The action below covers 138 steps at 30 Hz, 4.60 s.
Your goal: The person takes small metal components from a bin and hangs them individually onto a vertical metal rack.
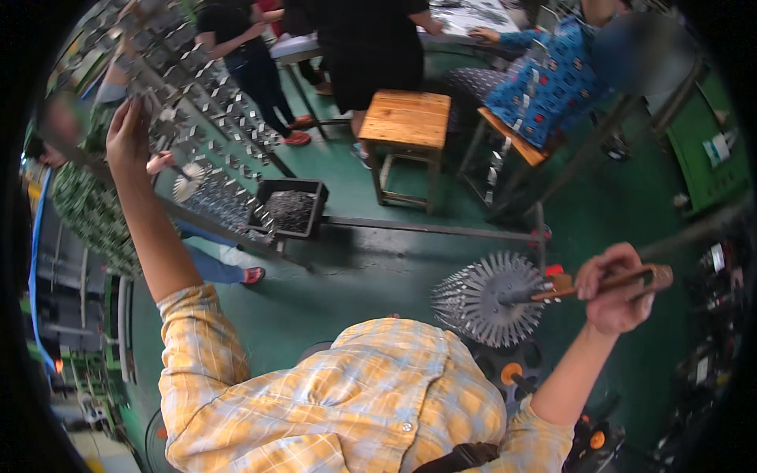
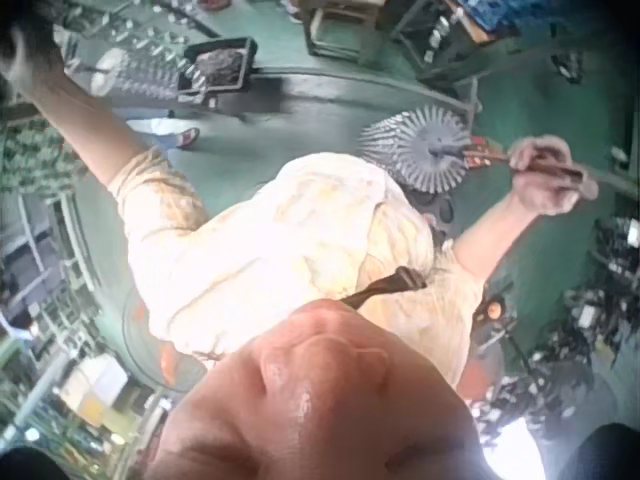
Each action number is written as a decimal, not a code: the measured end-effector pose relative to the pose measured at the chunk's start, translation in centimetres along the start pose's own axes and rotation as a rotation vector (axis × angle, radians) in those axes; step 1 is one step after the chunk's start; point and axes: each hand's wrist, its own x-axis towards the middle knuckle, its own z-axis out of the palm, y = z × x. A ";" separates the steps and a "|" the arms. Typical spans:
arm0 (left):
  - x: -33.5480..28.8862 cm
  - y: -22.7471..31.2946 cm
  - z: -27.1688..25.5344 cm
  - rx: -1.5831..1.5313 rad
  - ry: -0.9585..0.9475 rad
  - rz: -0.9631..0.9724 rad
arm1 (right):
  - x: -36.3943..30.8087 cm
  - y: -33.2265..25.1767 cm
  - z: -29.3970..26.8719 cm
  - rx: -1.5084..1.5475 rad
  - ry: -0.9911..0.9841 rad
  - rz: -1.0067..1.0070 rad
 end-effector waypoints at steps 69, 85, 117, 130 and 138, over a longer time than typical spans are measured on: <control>-39.3 -27.5 19.9 0.310 -1.196 -0.208 | 2.7 -0.2 0.5 0.103 -0.134 0.047; -11.7 -6.6 12.5 0.494 -0.321 0.585 | 1.8 -0.3 0.9 0.144 -0.089 -0.010; 18.7 8.3 3.6 -0.041 0.149 0.201 | 1.6 0.6 1.4 0.105 -0.076 -0.043; 4.4 0.6 3.2 0.157 -0.090 0.175 | 1.6 0.3 0.5 0.154 -0.064 0.064; -8.4 -8.7 5.9 0.245 -0.224 -0.115 | 1.2 0.3 0.1 0.115 -0.060 0.036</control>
